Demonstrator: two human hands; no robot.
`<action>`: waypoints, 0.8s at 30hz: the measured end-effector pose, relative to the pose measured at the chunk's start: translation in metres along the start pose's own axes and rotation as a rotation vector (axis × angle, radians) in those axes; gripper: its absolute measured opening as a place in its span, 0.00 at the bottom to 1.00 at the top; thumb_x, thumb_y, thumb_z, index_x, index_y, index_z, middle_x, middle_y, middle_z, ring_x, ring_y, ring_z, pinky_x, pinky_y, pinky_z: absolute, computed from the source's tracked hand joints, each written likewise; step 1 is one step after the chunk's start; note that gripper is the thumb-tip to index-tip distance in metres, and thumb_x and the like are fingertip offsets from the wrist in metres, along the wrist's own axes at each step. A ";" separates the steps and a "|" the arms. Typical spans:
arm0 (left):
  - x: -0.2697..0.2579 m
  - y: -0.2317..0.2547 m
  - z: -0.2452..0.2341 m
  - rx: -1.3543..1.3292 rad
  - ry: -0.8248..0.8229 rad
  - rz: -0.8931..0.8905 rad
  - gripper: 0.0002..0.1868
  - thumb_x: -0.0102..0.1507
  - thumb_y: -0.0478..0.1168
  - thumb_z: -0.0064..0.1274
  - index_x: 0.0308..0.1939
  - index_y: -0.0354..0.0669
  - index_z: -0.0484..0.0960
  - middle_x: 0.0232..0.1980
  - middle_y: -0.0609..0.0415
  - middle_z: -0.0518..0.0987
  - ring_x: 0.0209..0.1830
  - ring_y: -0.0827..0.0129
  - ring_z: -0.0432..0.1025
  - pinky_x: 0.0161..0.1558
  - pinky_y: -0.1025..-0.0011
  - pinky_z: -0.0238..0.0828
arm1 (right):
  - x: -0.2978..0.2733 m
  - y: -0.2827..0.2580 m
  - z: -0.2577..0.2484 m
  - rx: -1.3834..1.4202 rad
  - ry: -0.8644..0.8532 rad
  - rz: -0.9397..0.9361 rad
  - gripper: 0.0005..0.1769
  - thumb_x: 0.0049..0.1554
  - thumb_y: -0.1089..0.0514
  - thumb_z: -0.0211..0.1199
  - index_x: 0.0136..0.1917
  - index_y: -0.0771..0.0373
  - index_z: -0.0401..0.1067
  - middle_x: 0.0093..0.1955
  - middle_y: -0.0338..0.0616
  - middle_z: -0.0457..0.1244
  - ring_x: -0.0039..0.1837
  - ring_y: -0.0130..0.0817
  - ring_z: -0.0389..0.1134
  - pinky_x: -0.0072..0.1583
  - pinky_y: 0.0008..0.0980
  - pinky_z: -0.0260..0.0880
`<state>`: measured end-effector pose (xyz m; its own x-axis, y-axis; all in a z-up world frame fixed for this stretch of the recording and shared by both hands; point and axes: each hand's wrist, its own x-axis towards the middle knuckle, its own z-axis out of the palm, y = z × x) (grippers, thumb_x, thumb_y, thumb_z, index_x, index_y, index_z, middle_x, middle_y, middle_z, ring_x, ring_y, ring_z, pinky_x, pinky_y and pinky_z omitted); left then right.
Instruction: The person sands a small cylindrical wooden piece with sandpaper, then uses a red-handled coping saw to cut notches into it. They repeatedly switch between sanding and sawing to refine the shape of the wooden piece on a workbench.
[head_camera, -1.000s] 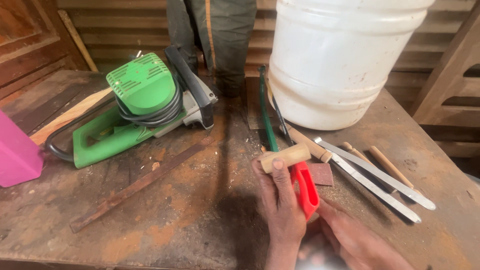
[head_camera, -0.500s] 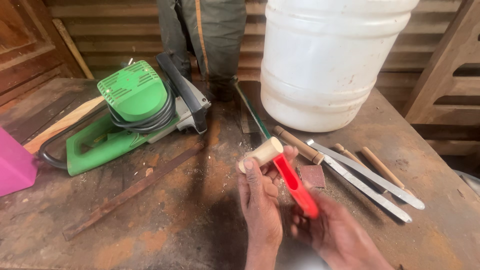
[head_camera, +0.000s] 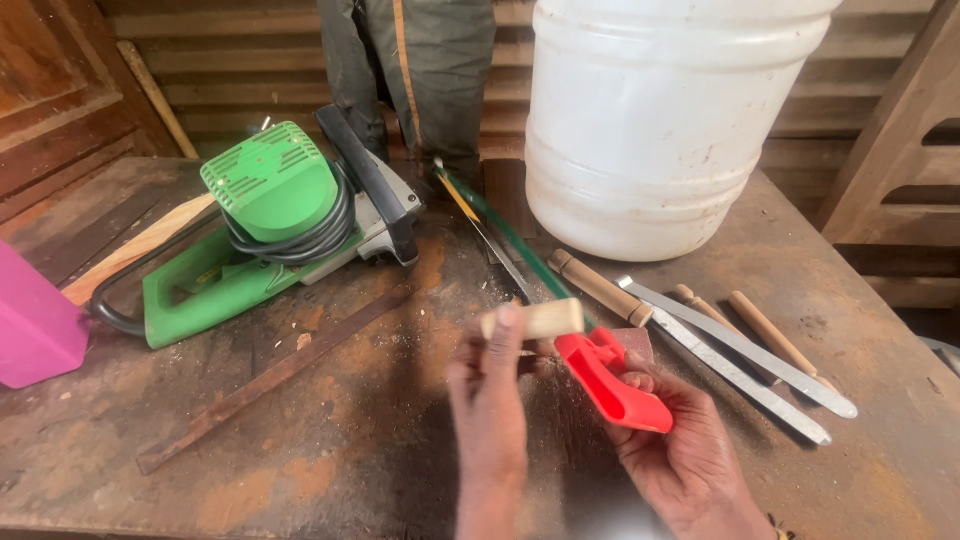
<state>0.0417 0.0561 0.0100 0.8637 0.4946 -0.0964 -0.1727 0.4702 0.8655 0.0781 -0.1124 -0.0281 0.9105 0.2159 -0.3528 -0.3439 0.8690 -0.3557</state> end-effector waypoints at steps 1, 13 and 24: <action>0.003 0.005 -0.006 -0.013 0.023 0.049 0.17 0.65 0.54 0.54 0.47 0.47 0.80 0.40 0.50 0.83 0.35 0.70 0.74 0.43 0.75 0.73 | 0.000 0.000 0.003 0.033 -0.005 0.009 0.23 0.56 0.69 0.59 0.63 0.80 0.64 0.37 0.40 0.66 0.35 0.22 0.70 0.39 0.16 0.77; 0.010 0.030 -0.023 0.456 0.010 -0.038 0.22 0.58 0.36 0.58 0.57 0.50 0.83 0.42 0.51 0.88 0.34 0.73 0.78 0.40 0.73 0.78 | -0.058 -0.055 0.051 -0.504 -0.275 -0.594 0.08 0.58 0.64 0.62 0.51 0.69 0.71 0.37 0.37 0.58 0.37 0.23 0.59 0.42 0.33 0.67; 0.010 0.004 -0.018 1.051 -0.156 0.257 0.16 0.63 0.41 0.58 0.54 0.42 0.83 0.46 0.50 0.79 0.46 0.62 0.75 0.51 0.61 0.73 | -0.076 -0.020 0.049 -0.631 -0.387 -0.821 0.29 0.58 0.65 0.62 0.71 0.79 0.70 0.30 0.41 0.59 0.26 0.23 0.57 0.28 0.28 0.61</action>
<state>0.0407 0.0764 0.0037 0.9230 0.3560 0.1461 0.0703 -0.5292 0.8456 0.0274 -0.1243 0.0485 0.8878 -0.1021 0.4487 0.4432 0.4524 -0.7739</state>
